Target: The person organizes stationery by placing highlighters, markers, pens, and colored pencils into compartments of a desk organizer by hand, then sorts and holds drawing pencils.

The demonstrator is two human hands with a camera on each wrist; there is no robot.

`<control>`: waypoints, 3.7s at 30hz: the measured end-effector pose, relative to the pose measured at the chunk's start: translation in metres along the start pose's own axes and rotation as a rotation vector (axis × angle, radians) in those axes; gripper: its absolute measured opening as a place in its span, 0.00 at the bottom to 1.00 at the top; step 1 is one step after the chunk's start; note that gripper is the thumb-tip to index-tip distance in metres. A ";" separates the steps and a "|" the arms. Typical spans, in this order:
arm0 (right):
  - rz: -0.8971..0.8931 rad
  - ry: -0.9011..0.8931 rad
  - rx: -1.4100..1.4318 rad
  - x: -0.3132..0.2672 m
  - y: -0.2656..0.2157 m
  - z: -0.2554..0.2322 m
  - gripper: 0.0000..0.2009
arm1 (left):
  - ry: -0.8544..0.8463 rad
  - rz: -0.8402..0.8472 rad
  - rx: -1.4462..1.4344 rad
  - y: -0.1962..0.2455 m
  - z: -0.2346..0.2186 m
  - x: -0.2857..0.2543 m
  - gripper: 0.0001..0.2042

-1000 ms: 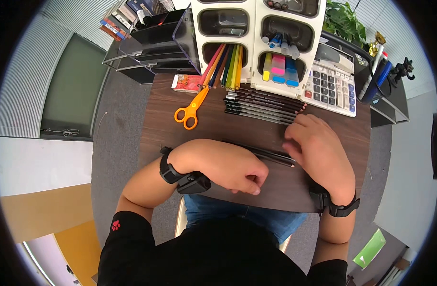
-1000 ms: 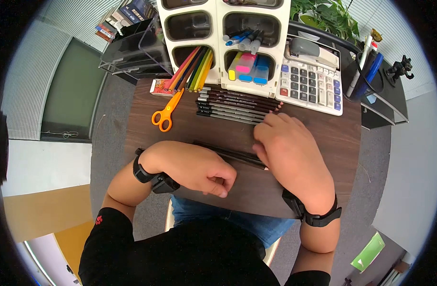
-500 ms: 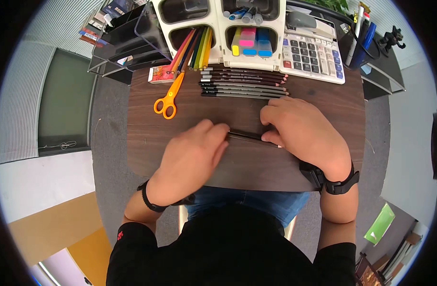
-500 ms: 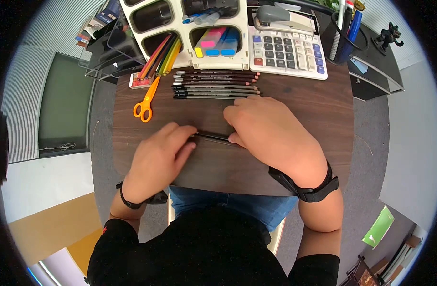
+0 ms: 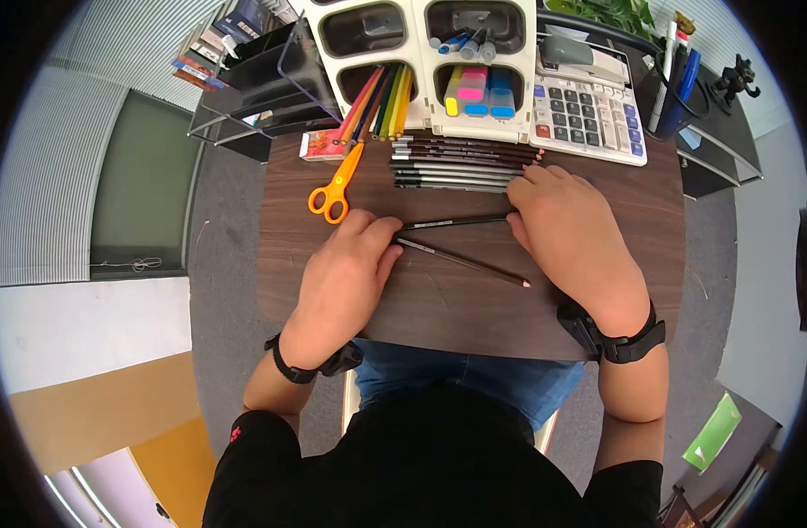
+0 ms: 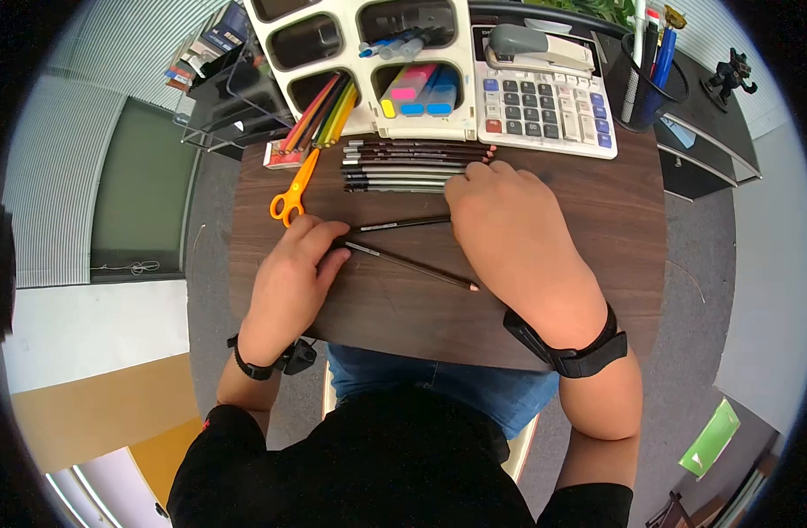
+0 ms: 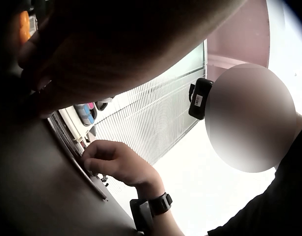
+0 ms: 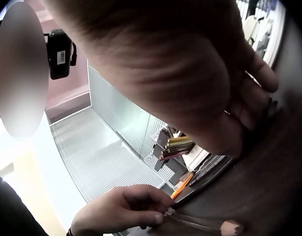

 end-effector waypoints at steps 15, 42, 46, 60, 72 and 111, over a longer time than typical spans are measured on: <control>0.062 0.047 0.019 0.005 0.011 -0.006 0.08 | 0.018 -0.081 -0.414 -0.027 -0.029 -0.013 0.04; 0.072 0.125 0.158 0.011 0.012 -0.021 0.09 | 0.501 -0.201 -0.483 -0.033 -0.051 0.024 0.05; 0.129 0.010 0.113 0.006 0.014 -0.009 0.12 | 0.172 -0.008 -0.380 -0.006 -0.026 0.026 0.04; 0.044 -0.146 0.137 0.004 0.011 0.004 0.09 | -0.610 0.386 -0.972 0.062 0.023 -0.047 0.09; -0.113 -0.262 0.155 -0.006 -0.012 0.010 0.08 | 0.017 0.383 0.104 0.052 0.003 0.023 0.24; 0.398 -0.343 1.270 0.017 0.025 0.004 0.13 | -0.040 0.236 -1.051 0.042 0.052 0.071 0.18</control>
Point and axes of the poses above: each hand's wrist, its own x-axis towards the middle knuckle, its own z-axis out of the palm, y = z × x, the point moved 9 cm from there along x, towards the middle knuckle, and after that the axes turned 14 degrees about z, right-handed, at the moved point
